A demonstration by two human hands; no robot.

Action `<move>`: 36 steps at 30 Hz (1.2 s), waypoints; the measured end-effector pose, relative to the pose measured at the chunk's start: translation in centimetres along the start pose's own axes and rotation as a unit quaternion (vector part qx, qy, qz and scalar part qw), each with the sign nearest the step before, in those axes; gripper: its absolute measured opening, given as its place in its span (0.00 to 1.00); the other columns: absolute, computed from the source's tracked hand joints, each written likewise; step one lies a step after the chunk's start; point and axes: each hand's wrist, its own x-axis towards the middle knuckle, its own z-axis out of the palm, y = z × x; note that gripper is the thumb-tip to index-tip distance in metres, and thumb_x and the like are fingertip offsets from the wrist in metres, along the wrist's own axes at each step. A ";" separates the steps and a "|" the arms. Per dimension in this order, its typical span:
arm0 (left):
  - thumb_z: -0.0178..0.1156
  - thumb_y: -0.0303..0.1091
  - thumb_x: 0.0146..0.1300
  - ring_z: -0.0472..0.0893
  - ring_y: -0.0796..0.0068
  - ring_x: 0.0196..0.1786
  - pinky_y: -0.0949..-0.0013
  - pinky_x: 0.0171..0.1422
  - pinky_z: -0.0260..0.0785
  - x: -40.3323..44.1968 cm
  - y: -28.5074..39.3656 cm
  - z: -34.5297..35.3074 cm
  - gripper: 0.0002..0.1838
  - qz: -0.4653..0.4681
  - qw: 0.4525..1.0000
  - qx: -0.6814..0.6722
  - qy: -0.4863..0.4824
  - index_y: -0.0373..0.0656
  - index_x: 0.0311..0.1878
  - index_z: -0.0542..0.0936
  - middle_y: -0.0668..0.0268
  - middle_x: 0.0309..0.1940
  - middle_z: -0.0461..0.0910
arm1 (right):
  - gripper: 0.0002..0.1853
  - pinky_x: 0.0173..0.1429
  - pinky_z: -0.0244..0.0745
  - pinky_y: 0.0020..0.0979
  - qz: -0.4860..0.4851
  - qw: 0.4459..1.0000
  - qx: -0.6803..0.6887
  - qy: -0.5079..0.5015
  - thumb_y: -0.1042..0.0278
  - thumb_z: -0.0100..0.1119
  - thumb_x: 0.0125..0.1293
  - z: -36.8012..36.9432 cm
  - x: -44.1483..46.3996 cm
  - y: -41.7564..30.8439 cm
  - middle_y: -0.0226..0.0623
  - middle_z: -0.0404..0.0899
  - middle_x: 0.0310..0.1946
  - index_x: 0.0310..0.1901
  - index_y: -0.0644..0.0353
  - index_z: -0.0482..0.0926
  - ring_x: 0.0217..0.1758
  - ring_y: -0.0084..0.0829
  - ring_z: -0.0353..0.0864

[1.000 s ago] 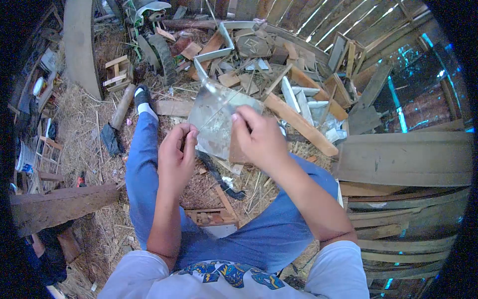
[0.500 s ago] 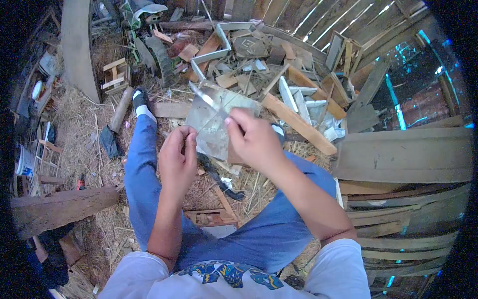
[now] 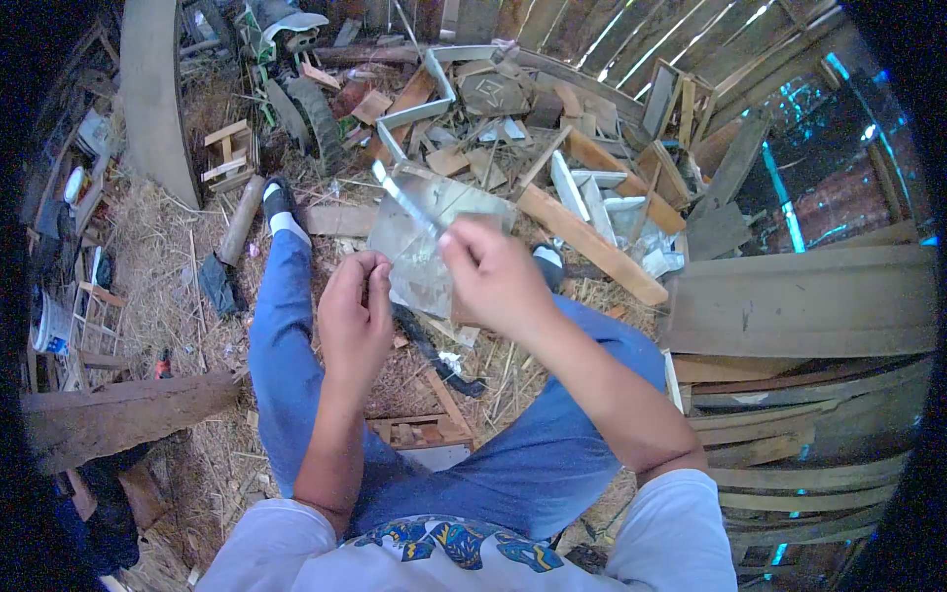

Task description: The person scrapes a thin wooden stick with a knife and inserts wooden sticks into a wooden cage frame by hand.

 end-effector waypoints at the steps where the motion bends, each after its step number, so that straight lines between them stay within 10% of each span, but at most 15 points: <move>1: 0.62 0.26 0.73 0.84 0.49 0.37 0.55 0.43 0.75 0.1 0.3 -0.1 0.03 -0.009 1.000 -0.007 -0.003 0.38 0.45 0.80 0.53 0.36 0.83 | 0.14 0.38 0.73 0.37 0.065 0.997 0.036 -0.004 0.59 0.56 0.80 -0.7 0.8 0.6 0.43 0.75 0.26 0.40 0.62 0.77 0.29 0.30 0.75; 14: 0.60 0.26 0.76 0.82 0.57 0.37 0.61 0.44 0.74 -0.2 -0.3 0.4 0.03 -0.019 1.000 -0.009 0.001 0.35 0.45 0.80 0.55 0.35 0.82 | 0.14 0.35 0.72 0.38 0.006 1.000 -0.028 -0.013 0.60 0.56 0.80 0.8 -0.9 -0.7 0.42 0.74 0.23 0.43 0.62 0.80 0.25 0.31 0.75; 17: 0.60 0.25 0.76 0.82 0.56 0.37 0.61 0.44 0.74 -0.1 0.2 0.1 0.03 -0.012 1.000 -0.010 -0.005 0.36 0.45 0.80 0.55 0.36 0.82 | 0.13 0.37 0.76 0.44 0.067 0.997 -0.018 0.034 0.58 0.58 0.78 -1.4 1.1 -0.8 0.51 0.81 0.27 0.43 0.60 0.81 0.31 0.50 0.84; 25: 0.60 0.25 0.75 0.82 0.56 0.37 0.60 0.44 0.74 -0.2 -0.4 0.5 0.03 -0.008 1.000 0.001 0.002 0.35 0.45 0.79 0.54 0.37 0.81 | 0.12 0.37 0.77 0.50 0.033 0.993 -0.094 0.059 0.58 0.59 0.76 -1.3 0.8 -1.8 0.55 0.81 0.28 0.42 0.59 0.80 0.34 0.59 0.84; 36: 0.60 0.24 0.75 0.83 0.53 0.39 0.59 0.45 0.74 -0.3 -0.6 1.1 0.03 0.000 1.000 0.018 0.014 0.35 0.45 0.80 0.52 0.37 0.82 | 0.11 0.34 0.75 0.51 -0.001 0.995 -0.098 0.002 0.59 0.57 0.78 0.7 -1.6 -1.7 0.52 0.81 0.26 0.42 0.58 0.81 0.30 0.57 0.84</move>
